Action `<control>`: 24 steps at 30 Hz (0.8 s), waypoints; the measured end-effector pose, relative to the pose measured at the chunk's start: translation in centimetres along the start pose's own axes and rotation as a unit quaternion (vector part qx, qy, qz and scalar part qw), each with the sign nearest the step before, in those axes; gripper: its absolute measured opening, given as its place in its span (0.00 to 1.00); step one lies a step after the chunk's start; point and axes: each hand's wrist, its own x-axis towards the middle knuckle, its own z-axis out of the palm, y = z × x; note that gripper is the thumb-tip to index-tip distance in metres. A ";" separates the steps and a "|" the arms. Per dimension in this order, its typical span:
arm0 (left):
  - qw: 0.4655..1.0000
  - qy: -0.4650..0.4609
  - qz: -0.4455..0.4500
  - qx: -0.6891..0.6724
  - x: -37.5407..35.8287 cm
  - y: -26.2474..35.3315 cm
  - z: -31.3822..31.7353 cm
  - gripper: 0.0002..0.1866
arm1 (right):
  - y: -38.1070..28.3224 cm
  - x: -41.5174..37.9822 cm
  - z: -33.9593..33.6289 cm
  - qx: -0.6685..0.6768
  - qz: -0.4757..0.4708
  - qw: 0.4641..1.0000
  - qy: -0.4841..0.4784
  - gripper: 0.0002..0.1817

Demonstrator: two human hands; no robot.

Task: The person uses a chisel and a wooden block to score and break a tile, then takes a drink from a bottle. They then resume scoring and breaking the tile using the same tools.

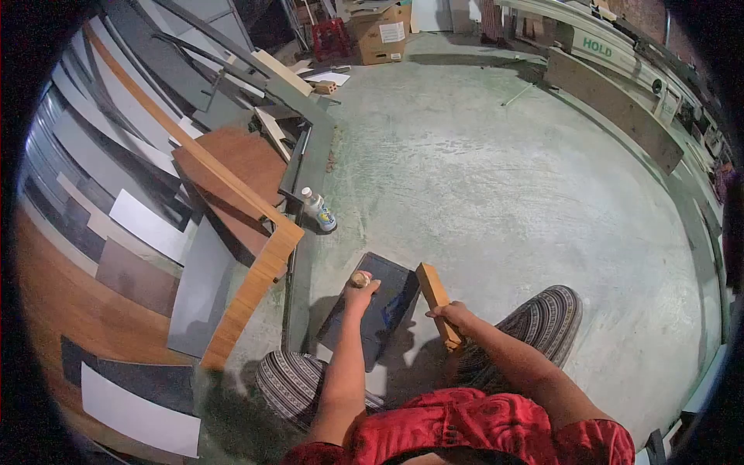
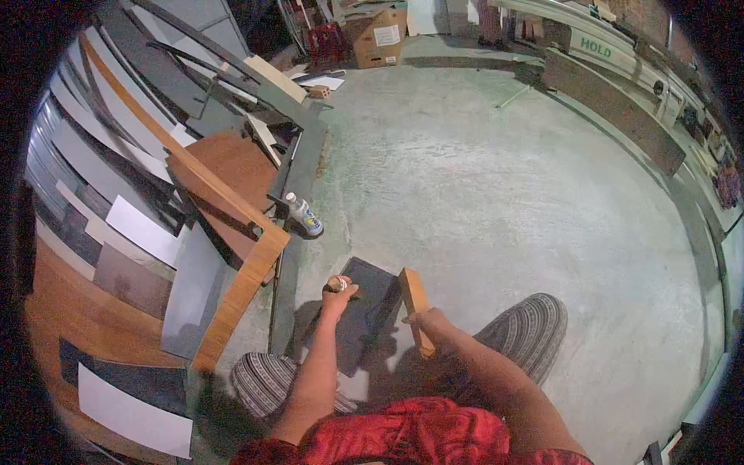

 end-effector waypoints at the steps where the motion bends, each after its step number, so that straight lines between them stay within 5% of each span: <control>1: 1.000 -0.001 -0.017 0.012 -0.3 0.7 0.1 0.15 | 1.1 0.9 -0.2 -0.030 -0.053 0.998 -0.027 0.30; 4: 0.999 -0.007 -0.031 0.019 -0.2 0.4 0.0 0.16 | -2.0 -1.4 0.4 0.004 0.061 0.998 0.024 0.31; 8: 0.999 0.007 -0.034 0.014 -0.3 0.4 0.1 0.16 | -1.8 -1.4 0.4 0.011 0.053 0.998 0.027 0.30; 11: 1.000 0.002 -0.024 0.001 0.4 -0.7 0.0 0.16 | -4.9 -5.3 1.3 -0.075 -0.057 0.992 0.081 0.25; 15: 1.000 0.006 -0.002 0.022 0.9 -1.2 0.1 0.13 | -6.4 -6.0 2.5 -0.078 -0.259 0.955 0.118 0.39; 16: 0.999 -0.002 -0.031 -0.023 0.9 -0.9 0.2 0.11 | -6.1 -5.5 2.6 -0.049 -0.324 0.941 0.090 0.44; 19: 0.976 -0.067 -0.055 -0.200 1.7 -2.3 0.0 0.07 | -6.8 -6.4 2.6 -0.138 -0.291 0.946 0.043 0.46; 21: 0.855 0.008 -0.153 -0.496 2.1 -1.7 0.4 0.09 | -7.7 -8.2 2.4 -0.180 -0.295 0.938 0.038 0.46; 22: 0.919 -0.007 -0.054 -0.391 2.5 -3.0 0.6 0.07 | -7.7 -8.6 2.5 -0.205 -0.294 0.933 0.032 0.46; 24: 0.961 -0.029 -0.003 -0.276 3.9 -6.4 -0.6 0.08 | -7.8 -8.9 2.5 -0.231 -0.290 0.928 0.024 0.47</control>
